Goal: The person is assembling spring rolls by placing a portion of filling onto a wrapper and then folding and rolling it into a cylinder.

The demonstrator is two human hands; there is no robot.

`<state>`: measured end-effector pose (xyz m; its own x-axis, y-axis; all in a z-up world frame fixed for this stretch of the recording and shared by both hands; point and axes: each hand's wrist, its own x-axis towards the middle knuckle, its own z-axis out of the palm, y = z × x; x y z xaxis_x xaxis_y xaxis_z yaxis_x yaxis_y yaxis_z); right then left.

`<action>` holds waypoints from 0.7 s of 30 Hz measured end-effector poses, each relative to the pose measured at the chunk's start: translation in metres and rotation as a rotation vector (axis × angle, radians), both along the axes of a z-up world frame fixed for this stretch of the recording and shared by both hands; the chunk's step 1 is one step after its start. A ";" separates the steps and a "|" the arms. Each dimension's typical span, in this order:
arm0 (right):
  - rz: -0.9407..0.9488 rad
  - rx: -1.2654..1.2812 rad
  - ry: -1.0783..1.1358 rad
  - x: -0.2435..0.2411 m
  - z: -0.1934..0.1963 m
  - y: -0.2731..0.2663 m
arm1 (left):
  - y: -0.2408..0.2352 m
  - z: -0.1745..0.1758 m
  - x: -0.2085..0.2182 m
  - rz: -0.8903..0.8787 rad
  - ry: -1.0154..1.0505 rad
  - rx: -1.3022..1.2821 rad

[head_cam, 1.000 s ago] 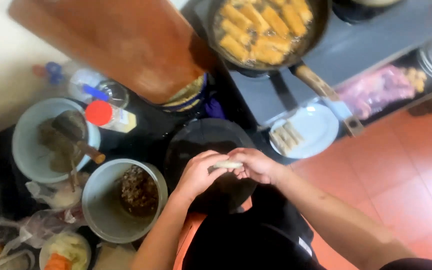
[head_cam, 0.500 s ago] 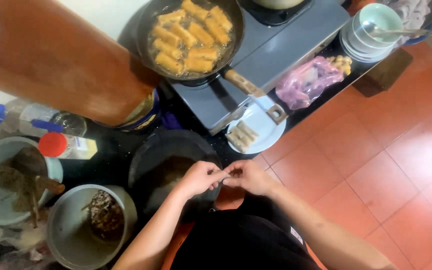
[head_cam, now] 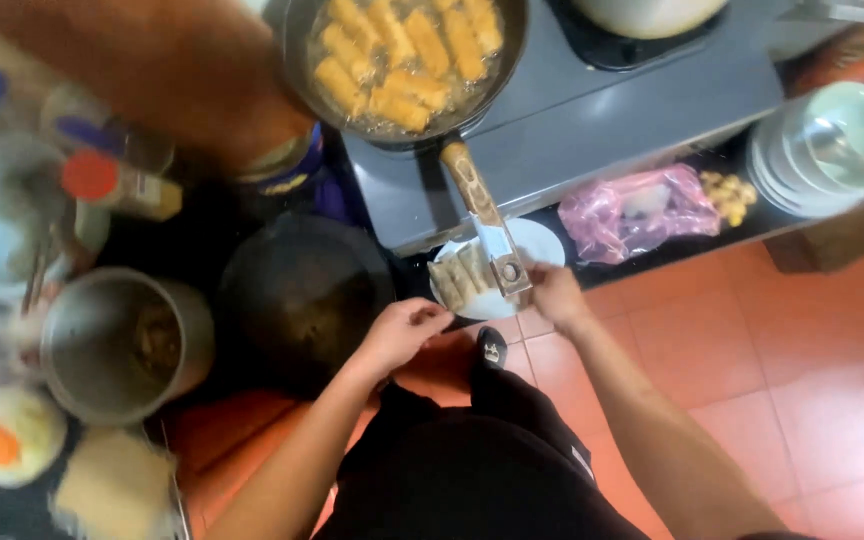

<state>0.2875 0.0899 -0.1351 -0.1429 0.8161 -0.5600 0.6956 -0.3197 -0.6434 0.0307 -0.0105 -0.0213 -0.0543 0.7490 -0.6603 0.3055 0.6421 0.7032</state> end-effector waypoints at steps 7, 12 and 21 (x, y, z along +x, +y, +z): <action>0.158 -0.006 -0.155 -0.009 -0.106 0.062 | -0.085 -0.037 -0.015 0.168 0.073 -0.132; 0.275 0.090 -0.111 -0.015 -0.141 0.079 | -0.149 -0.067 -0.018 0.258 0.219 -0.174; 0.395 0.468 -0.258 0.014 -0.164 0.100 | -0.150 -0.063 -0.009 0.118 0.340 -0.231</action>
<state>0.3010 0.1895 -0.2991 -0.3904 0.8950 -0.2156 0.8533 0.2638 -0.4498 0.0214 -0.1603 -0.0843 -0.3745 0.5589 -0.7399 0.4097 0.8155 0.4087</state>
